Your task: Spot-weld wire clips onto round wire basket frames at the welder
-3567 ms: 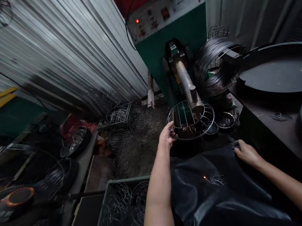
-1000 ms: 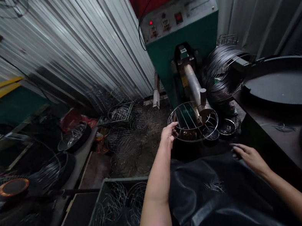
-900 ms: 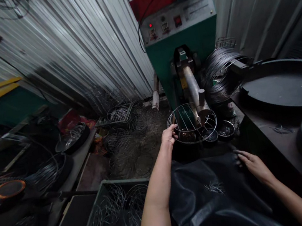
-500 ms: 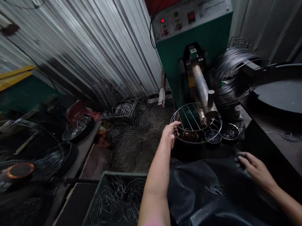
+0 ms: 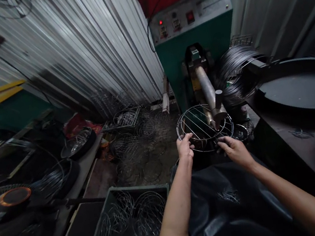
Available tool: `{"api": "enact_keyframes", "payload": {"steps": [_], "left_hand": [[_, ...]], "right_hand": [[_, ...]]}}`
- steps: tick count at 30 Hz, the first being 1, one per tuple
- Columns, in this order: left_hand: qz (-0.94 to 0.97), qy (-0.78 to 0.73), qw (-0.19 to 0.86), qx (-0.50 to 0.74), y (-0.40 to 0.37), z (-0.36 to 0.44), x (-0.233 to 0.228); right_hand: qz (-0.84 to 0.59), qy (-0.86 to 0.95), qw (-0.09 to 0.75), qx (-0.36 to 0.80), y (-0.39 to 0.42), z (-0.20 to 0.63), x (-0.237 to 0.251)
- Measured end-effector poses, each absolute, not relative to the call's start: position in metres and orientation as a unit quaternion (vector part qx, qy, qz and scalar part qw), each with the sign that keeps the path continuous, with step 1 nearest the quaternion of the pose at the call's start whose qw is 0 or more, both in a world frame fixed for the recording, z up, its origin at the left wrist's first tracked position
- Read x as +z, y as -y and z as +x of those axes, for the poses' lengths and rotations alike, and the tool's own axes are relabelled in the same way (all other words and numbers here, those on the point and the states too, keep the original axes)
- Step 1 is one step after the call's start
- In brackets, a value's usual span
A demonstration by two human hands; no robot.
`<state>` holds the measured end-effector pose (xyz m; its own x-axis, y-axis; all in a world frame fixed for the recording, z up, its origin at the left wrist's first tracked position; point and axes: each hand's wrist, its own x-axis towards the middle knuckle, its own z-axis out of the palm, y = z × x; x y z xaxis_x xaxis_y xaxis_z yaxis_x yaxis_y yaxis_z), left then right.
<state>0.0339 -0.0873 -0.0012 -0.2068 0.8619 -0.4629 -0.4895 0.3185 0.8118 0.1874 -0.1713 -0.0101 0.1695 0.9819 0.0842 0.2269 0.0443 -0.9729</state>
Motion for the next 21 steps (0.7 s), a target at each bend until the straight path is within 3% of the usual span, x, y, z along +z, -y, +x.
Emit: {"api": "enact_keyframes", "payload": {"steps": [21], "left_hand": [[0.174, -0.550, 0.588, 0.568, 0.082, 0.053, -0.003]], "right_hand": [[-0.568, 0.512, 0.522, 0.378, 0.161, 0.208, -0.013]]}}
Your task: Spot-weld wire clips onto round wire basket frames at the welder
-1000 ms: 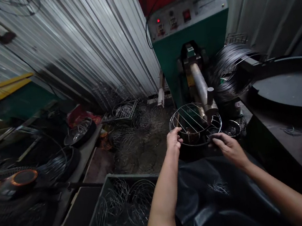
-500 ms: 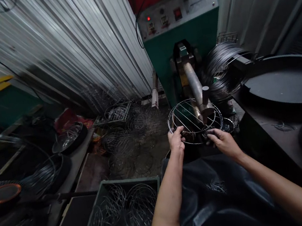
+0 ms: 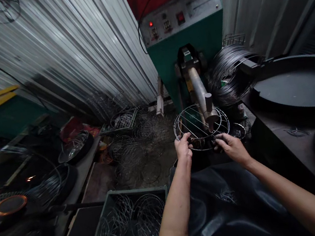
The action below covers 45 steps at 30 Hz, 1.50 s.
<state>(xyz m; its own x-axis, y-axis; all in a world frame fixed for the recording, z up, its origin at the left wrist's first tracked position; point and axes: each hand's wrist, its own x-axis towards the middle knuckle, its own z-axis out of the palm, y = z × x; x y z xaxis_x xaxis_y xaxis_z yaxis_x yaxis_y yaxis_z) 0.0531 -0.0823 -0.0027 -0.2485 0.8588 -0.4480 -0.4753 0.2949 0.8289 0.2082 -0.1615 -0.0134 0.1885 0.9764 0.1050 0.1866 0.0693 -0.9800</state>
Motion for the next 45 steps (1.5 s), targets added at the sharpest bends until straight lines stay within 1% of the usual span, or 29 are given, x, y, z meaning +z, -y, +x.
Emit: {"api": "enact_keyframes", "payload": {"steps": [6, 15, 20, 22, 25, 27, 29, 32, 34, 37, 40, 43, 45], "left_hand": [[0.177, -0.550, 0.589, 0.565, 0.081, 0.055, -0.004], [0.160, -0.579, 0.578, 0.552, 0.077, 0.053, -0.004], [0.169, -0.573, 0.589, 0.545, 0.080, 0.056, 0.001], [0.178, -0.583, 0.593, 0.527, 0.081, 0.052, 0.003], [0.180, -0.582, 0.636, 0.474, 0.078, 0.034, 0.006], [0.168, -0.566, 0.666, 0.457, 0.075, 0.017, 0.003], [0.170, -0.540, 0.681, 0.465, 0.076, -0.001, -0.005], [0.182, -0.528, 0.692, 0.457, 0.091, -0.021, -0.032], [0.188, -0.537, 0.697, 0.436, 0.112, -0.031, -0.057], [0.198, -0.528, 0.715, 0.413, 0.150, -0.043, -0.094], [0.211, -0.477, 0.726, 0.449, 0.181, -0.058, -0.120], [0.210, -0.432, 0.721, 0.499, 0.195, -0.071, -0.132], [0.208, -0.422, 0.725, 0.504, 0.195, -0.075, -0.135]], "right_hand": [[-0.568, 0.515, 0.528, 0.365, 0.158, 0.209, -0.013], [-0.588, 0.541, 0.509, 0.321, 0.153, 0.208, -0.013], [-0.571, 0.531, 0.527, 0.337, 0.152, 0.203, -0.011], [-0.573, 0.541, 0.527, 0.319, 0.159, 0.207, -0.012], [-0.596, 0.561, 0.512, 0.261, 0.185, 0.223, -0.026], [-0.624, 0.588, 0.455, 0.243, 0.209, 0.238, -0.045], [-0.645, 0.631, 0.337, 0.269, 0.233, 0.250, -0.068], [-0.640, 0.681, 0.148, 0.323, 0.256, 0.256, -0.099], [-0.625, 0.704, 0.078, 0.328, 0.260, 0.250, -0.110], [-0.606, 0.733, 0.011, 0.308, 0.258, 0.232, -0.115], [-0.585, 0.760, -0.039, 0.280, 0.256, 0.214, -0.117], [-0.571, 0.775, -0.060, 0.265, 0.259, 0.203, -0.122], [-0.572, 0.775, -0.064, 0.261, 0.261, 0.201, -0.124]]}}
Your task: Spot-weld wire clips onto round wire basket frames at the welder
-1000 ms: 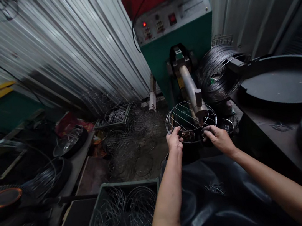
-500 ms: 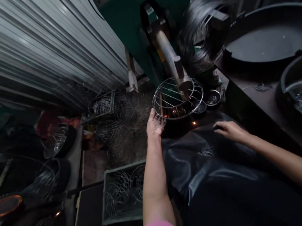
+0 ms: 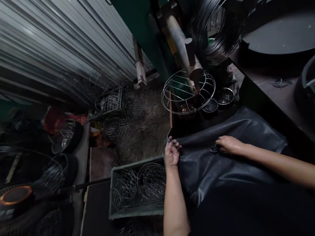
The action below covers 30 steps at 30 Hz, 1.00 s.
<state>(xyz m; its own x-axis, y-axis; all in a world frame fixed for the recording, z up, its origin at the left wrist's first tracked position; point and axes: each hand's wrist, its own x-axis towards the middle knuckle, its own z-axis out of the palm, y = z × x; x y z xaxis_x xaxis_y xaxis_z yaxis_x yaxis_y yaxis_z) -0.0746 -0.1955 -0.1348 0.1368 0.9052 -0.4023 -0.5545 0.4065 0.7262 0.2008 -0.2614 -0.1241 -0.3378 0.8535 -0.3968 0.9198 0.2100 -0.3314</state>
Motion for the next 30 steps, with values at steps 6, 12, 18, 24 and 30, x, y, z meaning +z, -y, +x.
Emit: {"api": "enact_keyframes", "payload": {"steps": [6, 12, 18, 24, 30], "left_hand": [[0.215, -0.390, 0.750, 0.489, 0.188, -0.073, -0.140], [0.219, -0.358, 0.763, 0.491, 0.188, -0.073, -0.141], [0.221, -0.367, 0.758, 0.491, 0.188, -0.074, -0.142], [0.217, -0.364, 0.762, 0.489, 0.187, -0.074, -0.143], [0.218, -0.383, 0.755, 0.485, 0.188, -0.072, -0.138]], "right_hand": [[0.563, -0.796, 0.086, -0.208, 0.270, 0.195, -0.118], [0.560, -0.799, 0.091, -0.196, 0.278, 0.176, -0.119], [0.577, -0.776, 0.085, -0.240, 0.273, 0.186, -0.122], [0.631, -0.583, -0.073, -0.507, 0.274, 0.227, -0.112], [0.619, -0.428, -0.210, -0.624, 0.288, 0.261, -0.107]]}}
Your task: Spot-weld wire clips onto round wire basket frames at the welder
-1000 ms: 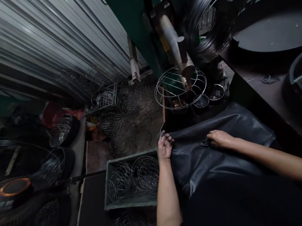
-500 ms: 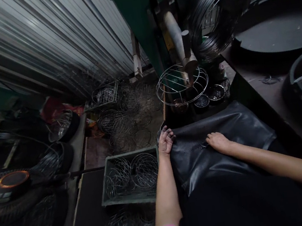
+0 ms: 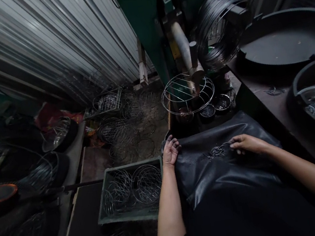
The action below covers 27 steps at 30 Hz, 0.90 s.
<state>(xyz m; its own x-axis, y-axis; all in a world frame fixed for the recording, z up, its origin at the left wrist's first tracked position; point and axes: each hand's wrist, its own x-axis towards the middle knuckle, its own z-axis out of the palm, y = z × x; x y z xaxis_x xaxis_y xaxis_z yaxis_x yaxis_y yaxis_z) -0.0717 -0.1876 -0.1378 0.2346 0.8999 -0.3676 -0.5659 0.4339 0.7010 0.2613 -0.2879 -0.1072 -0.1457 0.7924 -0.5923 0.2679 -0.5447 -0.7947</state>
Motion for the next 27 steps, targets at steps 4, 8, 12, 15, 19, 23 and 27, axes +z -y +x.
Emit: {"api": "enact_keyframes", "payload": {"steps": [4, 8, 12, 15, 19, 23, 27], "left_hand": [[0.209, -0.416, 0.759, 0.456, 0.181, -0.068, -0.131], [0.213, -0.482, 0.746, 0.408, 0.166, -0.061, -0.119], [0.215, -0.519, 0.722, 0.403, 0.141, -0.052, -0.097], [0.204, -0.541, 0.703, 0.414, 0.115, -0.043, -0.072], [0.217, -0.555, 0.689, 0.412, 0.082, -0.023, -0.034], [0.240, -0.578, 0.673, 0.393, 0.058, -0.003, -0.007], [0.252, -0.584, 0.680, 0.364, 0.044, 0.005, 0.004]], "right_hand": [[-0.645, 0.435, 0.228, 0.586, 0.293, 0.282, -0.098], [-0.698, 0.460, 0.183, 0.517, 0.295, 0.300, -0.087], [-0.717, 0.498, 0.221, 0.436, 0.296, 0.314, -0.083], [-0.732, 0.541, 0.217, 0.354, 0.296, 0.316, -0.090], [-0.722, 0.572, 0.173, 0.348, 0.296, 0.310, -0.106], [-0.721, 0.540, 0.241, 0.360, 0.299, 0.313, -0.114], [-0.714, 0.464, 0.309, 0.424, 0.301, 0.313, -0.107]]}}
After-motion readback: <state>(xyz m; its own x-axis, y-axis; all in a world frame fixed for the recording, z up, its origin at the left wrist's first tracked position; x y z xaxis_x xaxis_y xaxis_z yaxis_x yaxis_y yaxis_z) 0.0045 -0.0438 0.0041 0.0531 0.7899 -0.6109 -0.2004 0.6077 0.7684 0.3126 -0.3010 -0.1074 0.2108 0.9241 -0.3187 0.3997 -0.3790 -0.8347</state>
